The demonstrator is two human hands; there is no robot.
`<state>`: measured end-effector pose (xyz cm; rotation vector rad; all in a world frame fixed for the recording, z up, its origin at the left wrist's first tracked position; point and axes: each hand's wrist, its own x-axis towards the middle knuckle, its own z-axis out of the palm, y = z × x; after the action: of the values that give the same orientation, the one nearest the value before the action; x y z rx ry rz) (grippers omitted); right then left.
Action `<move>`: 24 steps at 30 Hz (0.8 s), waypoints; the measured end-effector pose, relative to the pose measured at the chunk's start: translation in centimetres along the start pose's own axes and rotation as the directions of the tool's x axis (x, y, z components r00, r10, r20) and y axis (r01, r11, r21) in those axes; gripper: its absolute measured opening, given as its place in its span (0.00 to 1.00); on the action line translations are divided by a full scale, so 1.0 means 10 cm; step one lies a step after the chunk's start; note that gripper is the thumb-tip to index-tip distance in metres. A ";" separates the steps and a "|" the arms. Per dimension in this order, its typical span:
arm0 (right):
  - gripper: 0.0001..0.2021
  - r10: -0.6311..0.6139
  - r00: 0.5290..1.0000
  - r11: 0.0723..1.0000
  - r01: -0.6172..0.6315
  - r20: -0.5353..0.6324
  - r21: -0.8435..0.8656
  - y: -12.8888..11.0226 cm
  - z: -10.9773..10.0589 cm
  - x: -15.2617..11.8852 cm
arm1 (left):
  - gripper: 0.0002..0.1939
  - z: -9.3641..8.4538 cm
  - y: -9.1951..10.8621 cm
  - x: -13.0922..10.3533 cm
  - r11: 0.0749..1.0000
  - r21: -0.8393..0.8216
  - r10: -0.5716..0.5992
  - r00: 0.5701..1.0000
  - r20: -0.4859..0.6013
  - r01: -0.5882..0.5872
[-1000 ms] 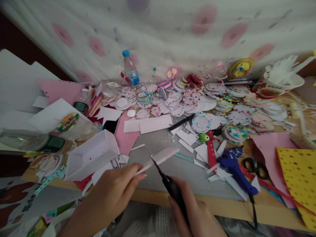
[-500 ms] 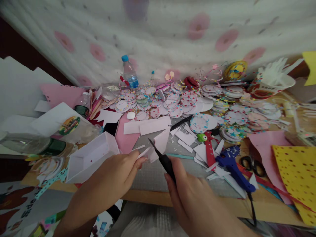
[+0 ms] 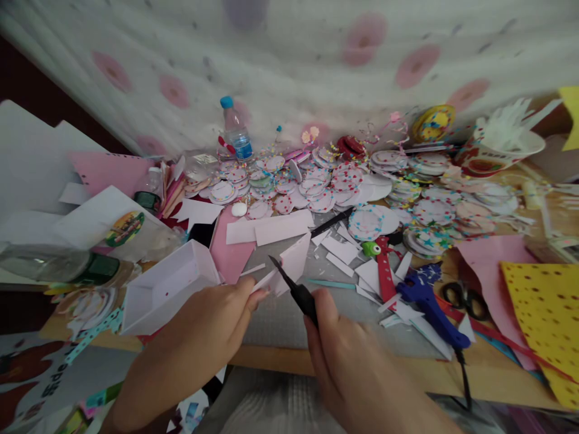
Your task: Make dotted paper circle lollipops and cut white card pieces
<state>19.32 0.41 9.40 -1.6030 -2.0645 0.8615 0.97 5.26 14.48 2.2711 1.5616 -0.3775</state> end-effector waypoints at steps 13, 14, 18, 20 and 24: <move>0.02 -0.035 0.999 0.998 0.034 -0.025 -0.053 0.05 0.15 0.00 | 0.12 -0.03 0.00 0.02 0.999 0.041 -0.006 1.000 0.018 0.005; 0.02 -0.033 0.999 0.998 0.032 -0.024 -0.052 0.06 0.16 -0.01 | 0.12 -0.04 0.01 0.02 0.999 0.039 -0.008 1.000 0.030 0.007; 0.03 -0.013 1.000 0.999 0.012 -0.022 -0.051 0.08 0.21 -0.01 | 0.13 -0.05 0.01 0.03 0.999 0.043 -0.005 0.999 0.046 0.003; 0.03 -0.008 0.999 0.998 0.006 -0.033 -0.063 0.07 0.23 0.00 | 0.14 -0.06 0.01 0.03 0.999 0.047 -0.004 0.999 0.047 0.002; 0.03 -0.019 0.999 0.996 0.015 -0.050 -0.084 0.06 0.26 0.01 | 0.13 -0.06 0.00 0.03 0.999 0.047 -0.002 0.999 0.039 0.000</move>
<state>18.05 0.00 7.09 -1.6306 -2.1017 0.7296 1.09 5.80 14.84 2.2843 1.5502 -0.4599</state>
